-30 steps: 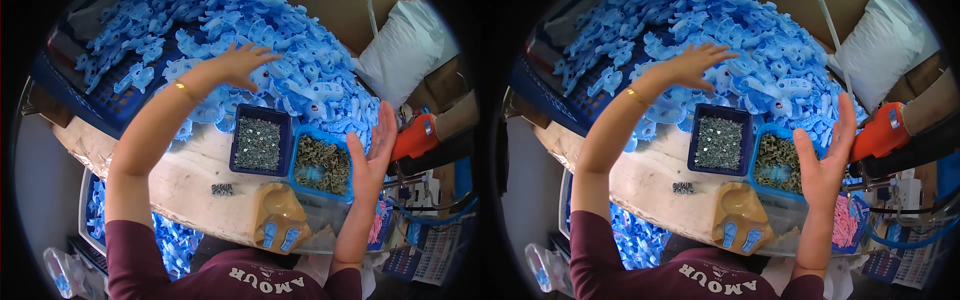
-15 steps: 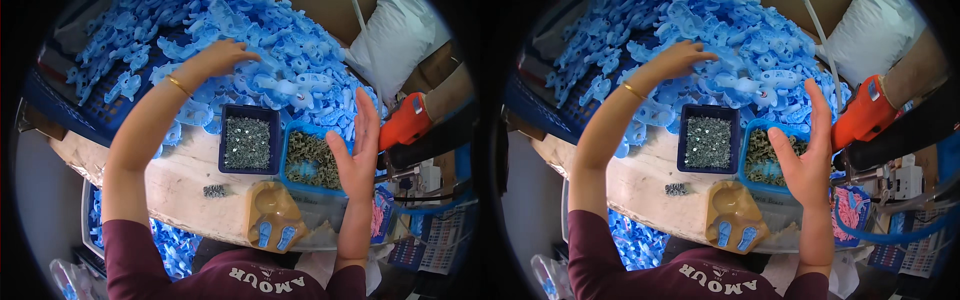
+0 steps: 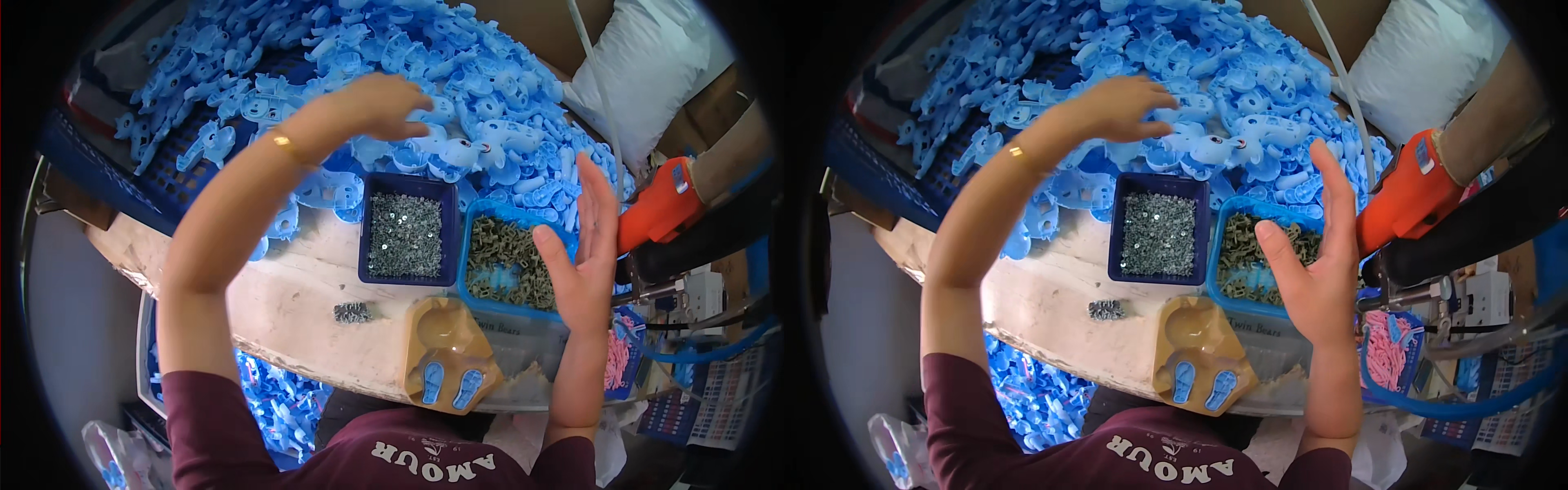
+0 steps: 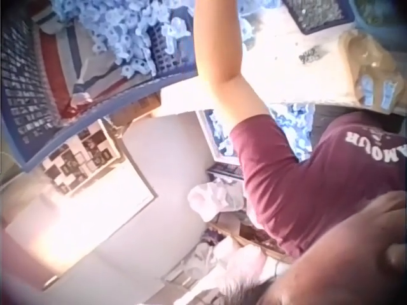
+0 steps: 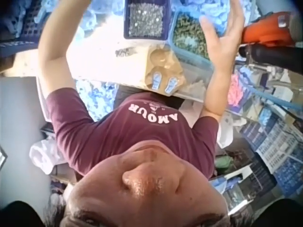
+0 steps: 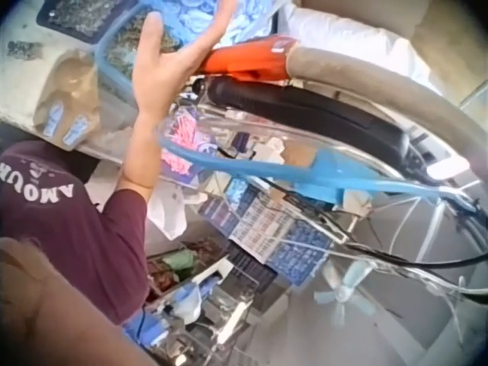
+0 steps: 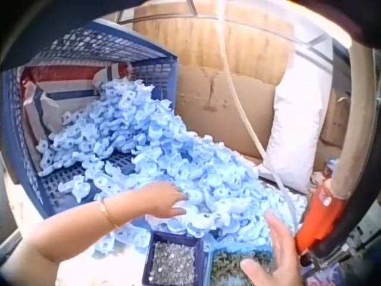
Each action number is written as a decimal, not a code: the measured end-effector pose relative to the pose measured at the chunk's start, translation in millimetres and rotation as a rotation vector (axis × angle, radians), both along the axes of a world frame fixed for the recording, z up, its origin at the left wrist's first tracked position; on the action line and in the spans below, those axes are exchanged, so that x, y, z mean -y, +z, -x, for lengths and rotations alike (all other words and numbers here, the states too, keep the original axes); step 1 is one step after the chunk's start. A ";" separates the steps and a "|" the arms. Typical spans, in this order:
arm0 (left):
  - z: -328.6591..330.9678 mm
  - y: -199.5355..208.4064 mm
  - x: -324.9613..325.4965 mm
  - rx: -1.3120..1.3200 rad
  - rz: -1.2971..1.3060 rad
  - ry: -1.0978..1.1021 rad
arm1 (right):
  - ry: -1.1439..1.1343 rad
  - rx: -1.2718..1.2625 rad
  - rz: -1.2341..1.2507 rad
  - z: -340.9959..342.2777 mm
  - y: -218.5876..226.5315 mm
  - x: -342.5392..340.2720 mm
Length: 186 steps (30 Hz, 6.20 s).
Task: Assembling blue plastic toy animals by inserting cords and using a pneumatic screwdriver to fasten plates and components.
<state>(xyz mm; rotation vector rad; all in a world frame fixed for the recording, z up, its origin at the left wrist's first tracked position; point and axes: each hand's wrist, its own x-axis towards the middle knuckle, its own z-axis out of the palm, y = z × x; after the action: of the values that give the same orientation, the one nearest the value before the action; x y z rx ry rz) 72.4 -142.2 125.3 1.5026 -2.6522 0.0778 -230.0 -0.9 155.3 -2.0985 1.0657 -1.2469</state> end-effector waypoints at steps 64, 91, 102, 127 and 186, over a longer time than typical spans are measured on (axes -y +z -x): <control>-82.7 42.8 -13.9 0.109 0.199 0.482 | 0.066 -0.082 0.013 22.0 -4.0 -14.1; -384.6 -83.0 24.8 -0.534 0.519 1.279 | -0.139 -0.187 -0.075 20.2 -5.4 -12.0; -432.0 -90.4 70.5 -0.624 0.333 1.092 | -0.039 -0.218 -0.147 21.2 1.9 -3.4; -126.7 4.0 -116.8 -0.366 0.196 0.416 | 0.017 -0.205 -0.124 14.4 -4.1 -16.2; -103.6 36.6 105.8 0.043 -0.023 0.449 | 0.173 0.025 -0.194 11.8 -3.0 -18.0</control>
<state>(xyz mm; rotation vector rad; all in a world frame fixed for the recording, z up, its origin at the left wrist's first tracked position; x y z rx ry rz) 176.0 -248.0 161.8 2.0949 -2.2978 0.1116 -241.8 17.2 152.3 -1.9763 0.9329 -1.0413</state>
